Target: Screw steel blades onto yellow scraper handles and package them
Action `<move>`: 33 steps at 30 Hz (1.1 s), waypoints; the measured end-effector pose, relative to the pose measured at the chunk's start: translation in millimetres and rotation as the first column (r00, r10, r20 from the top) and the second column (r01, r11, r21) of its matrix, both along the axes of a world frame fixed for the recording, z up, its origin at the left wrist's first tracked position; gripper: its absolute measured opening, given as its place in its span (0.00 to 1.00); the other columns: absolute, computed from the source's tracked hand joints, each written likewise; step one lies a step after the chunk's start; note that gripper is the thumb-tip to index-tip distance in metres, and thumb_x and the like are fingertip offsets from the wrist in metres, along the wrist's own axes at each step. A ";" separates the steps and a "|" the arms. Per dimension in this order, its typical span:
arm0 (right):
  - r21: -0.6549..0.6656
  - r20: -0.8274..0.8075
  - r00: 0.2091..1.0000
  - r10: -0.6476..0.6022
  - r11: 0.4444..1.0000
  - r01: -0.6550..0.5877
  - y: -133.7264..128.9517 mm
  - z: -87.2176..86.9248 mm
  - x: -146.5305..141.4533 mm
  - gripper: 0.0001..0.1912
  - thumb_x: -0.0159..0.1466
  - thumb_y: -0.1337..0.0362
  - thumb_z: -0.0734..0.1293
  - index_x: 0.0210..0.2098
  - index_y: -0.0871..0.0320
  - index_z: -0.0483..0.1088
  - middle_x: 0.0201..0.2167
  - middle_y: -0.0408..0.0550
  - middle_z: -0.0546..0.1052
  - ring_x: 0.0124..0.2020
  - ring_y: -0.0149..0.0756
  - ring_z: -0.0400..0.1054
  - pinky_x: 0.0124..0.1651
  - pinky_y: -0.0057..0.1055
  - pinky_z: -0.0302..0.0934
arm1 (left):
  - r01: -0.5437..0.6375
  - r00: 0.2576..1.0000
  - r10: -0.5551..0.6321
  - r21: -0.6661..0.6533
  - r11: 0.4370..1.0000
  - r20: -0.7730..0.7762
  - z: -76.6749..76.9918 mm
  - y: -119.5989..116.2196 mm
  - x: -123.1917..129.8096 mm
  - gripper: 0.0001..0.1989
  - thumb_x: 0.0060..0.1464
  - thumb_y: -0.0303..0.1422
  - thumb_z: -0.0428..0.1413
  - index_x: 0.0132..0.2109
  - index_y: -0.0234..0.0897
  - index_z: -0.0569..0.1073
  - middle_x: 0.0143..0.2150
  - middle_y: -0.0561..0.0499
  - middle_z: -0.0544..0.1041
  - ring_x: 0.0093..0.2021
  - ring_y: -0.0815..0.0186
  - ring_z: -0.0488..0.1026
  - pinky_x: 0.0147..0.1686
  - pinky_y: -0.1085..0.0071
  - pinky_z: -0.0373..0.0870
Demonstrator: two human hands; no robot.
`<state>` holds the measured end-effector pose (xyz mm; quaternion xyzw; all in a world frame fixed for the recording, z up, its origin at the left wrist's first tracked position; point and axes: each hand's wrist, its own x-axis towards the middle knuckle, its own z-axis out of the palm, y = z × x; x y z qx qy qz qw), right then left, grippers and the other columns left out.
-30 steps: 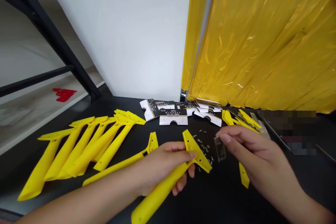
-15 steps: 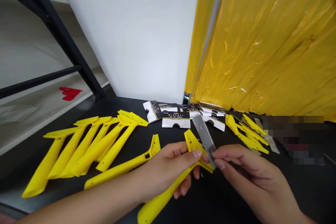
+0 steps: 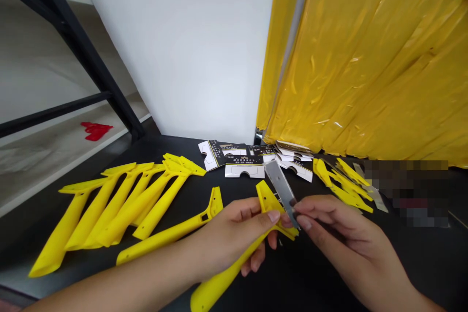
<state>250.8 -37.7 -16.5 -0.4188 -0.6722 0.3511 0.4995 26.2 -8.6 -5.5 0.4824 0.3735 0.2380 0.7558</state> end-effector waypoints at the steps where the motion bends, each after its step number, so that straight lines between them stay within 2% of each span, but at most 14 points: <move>1: -0.007 -0.008 1.000 0.004 1.000 -0.004 0.1 -0.2 -0.5 0.09 0.71 0.65 0.72 0.49 0.45 0.80 0.41 0.43 0.86 0.40 0.33 0.84 0.44 0.22 0.78 | -0.001 1.000 0.001 0.002 1.000 -0.002 -0.3 0.2 0.2 0.22 0.65 0.53 0.60 0.47 0.37 0.75 0.35 0.53 0.75 0.20 0.75 0.69 0.16 0.81 0.65; 9: -0.032 -0.043 0.998 0.036 0.999 -0.037 -0.9 -4.6 -0.7 0.14 0.73 0.66 0.71 0.55 0.42 0.76 0.46 0.42 0.86 0.43 0.32 0.83 0.48 0.22 0.77 | 0.006 1.000 -0.006 0.003 1.000 -0.013 -0.8 0.2 1.9 0.24 0.63 0.54 0.61 0.48 0.36 0.75 0.34 0.53 0.74 0.20 0.75 0.69 0.15 0.81 0.65; 13: -0.135 -0.091 0.995 0.042 0.989 -0.054 -1.2 -5.6 -0.7 0.12 0.74 0.62 0.71 0.56 0.44 0.74 0.40 0.42 0.86 0.40 0.32 0.82 0.47 0.24 0.76 | -0.006 1.000 0.007 0.046 0.999 -0.022 -1.4 0.8 0.2 0.23 0.65 0.54 0.59 0.47 0.36 0.75 0.35 0.53 0.75 0.20 0.76 0.68 0.15 0.81 0.64; 15: -0.268 -0.169 0.985 0.033 0.960 -0.079 -1.2 -4.8 -0.7 0.12 0.74 0.59 0.71 0.56 0.46 0.75 0.36 0.43 0.86 0.38 0.34 0.82 0.47 0.27 0.76 | -0.052 0.998 0.056 0.110 0.993 -0.028 -1.5 2.1 -1.8 0.24 0.65 0.55 0.59 0.44 0.35 0.74 0.33 0.53 0.74 0.19 0.76 0.67 0.15 0.81 0.64; 17: -0.409 -0.265 0.963 0.047 0.899 -0.157 -0.7 -4.4 -0.8 0.12 0.73 0.56 0.72 0.54 0.49 0.77 0.37 0.45 0.87 0.37 0.36 0.82 0.47 0.31 0.77 | -0.119 0.992 0.126 0.186 0.975 -0.025 -0.8 3.3 -3.8 0.24 0.64 0.55 0.61 0.42 0.36 0.73 0.30 0.56 0.73 0.18 0.76 0.66 0.16 0.81 0.63; 19: -0.488 -0.340 0.937 0.079 0.837 -0.247 -0.3 -5.2 -1.0 0.11 0.71 0.54 0.73 0.50 0.51 0.79 0.38 0.49 0.87 0.38 0.39 0.83 0.48 0.36 0.77 | -0.168 0.984 0.176 0.234 0.958 -0.014 0.4 3.5 -5.5 0.22 0.64 0.53 0.63 0.43 0.37 0.73 0.27 0.58 0.71 0.18 0.76 0.65 0.16 0.81 0.62; 22: -0.529 -0.396 0.911 0.112 0.784 -0.326 -0.8 -7.8 -2.0 0.11 0.70 0.54 0.74 0.47 0.52 0.81 0.38 0.50 0.87 0.39 0.41 0.83 0.49 0.38 0.77 | -0.196 0.979 0.201 0.249 0.948 0.003 2.1 1.8 -6.7 0.20 0.63 0.50 0.64 0.44 0.38 0.75 0.28 0.58 0.71 0.19 0.77 0.65 0.17 0.81 0.61; 28: -0.577 -0.435 0.896 0.092 0.735 -0.355 -2.9 -3.9 -5.2 0.10 0.70 0.53 0.75 0.45 0.50 0.80 0.38 0.47 0.86 0.37 0.37 0.82 0.48 0.32 0.74 | -0.214 0.977 0.208 0.282 0.935 0.052 4.4 -2.5 -6.1 0.17 0.64 0.48 0.65 0.44 0.38 0.75 0.31 0.58 0.72 0.20 0.78 0.65 0.18 0.81 0.63; 30: -0.570 -0.378 0.916 0.131 0.747 -0.342 -3.0 0.3 -4.0 0.10 0.70 0.52 0.74 0.43 0.50 0.80 0.36 0.47 0.85 0.38 0.37 0.81 0.47 0.33 0.74 | -0.189 0.982 0.187 0.287 0.939 0.034 5.9 -2.6 -5.9 0.16 0.65 0.47 0.64 0.43 0.38 0.74 0.30 0.59 0.70 0.20 0.78 0.64 0.18 0.81 0.62; 31: -0.553 -0.317 0.937 0.145 0.775 -0.306 -3.0 2.1 -2.6 0.10 0.71 0.51 0.73 0.43 0.50 0.79 0.36 0.47 0.85 0.38 0.38 0.80 0.47 0.32 0.73 | -0.168 0.985 0.172 0.288 0.943 0.011 6.5 -2.4 -5.9 0.16 0.66 0.47 0.62 0.42 0.38 0.74 0.30 0.59 0.70 0.20 0.78 0.63 0.18 0.81 0.61; 33: -0.472 -0.135 0.983 0.122 0.864 -0.172 -2.9 4.3 1.0 0.10 0.72 0.51 0.71 0.42 0.49 0.79 0.38 0.46 0.83 0.39 0.38 0.78 0.44 0.30 0.72 | -0.108 0.991 0.127 0.285 0.952 -0.050 7.0 -1.7 -6.1 0.16 0.67 0.46 0.60 0.40 0.37 0.72 0.30 0.58 0.71 0.19 0.78 0.64 0.17 0.81 0.60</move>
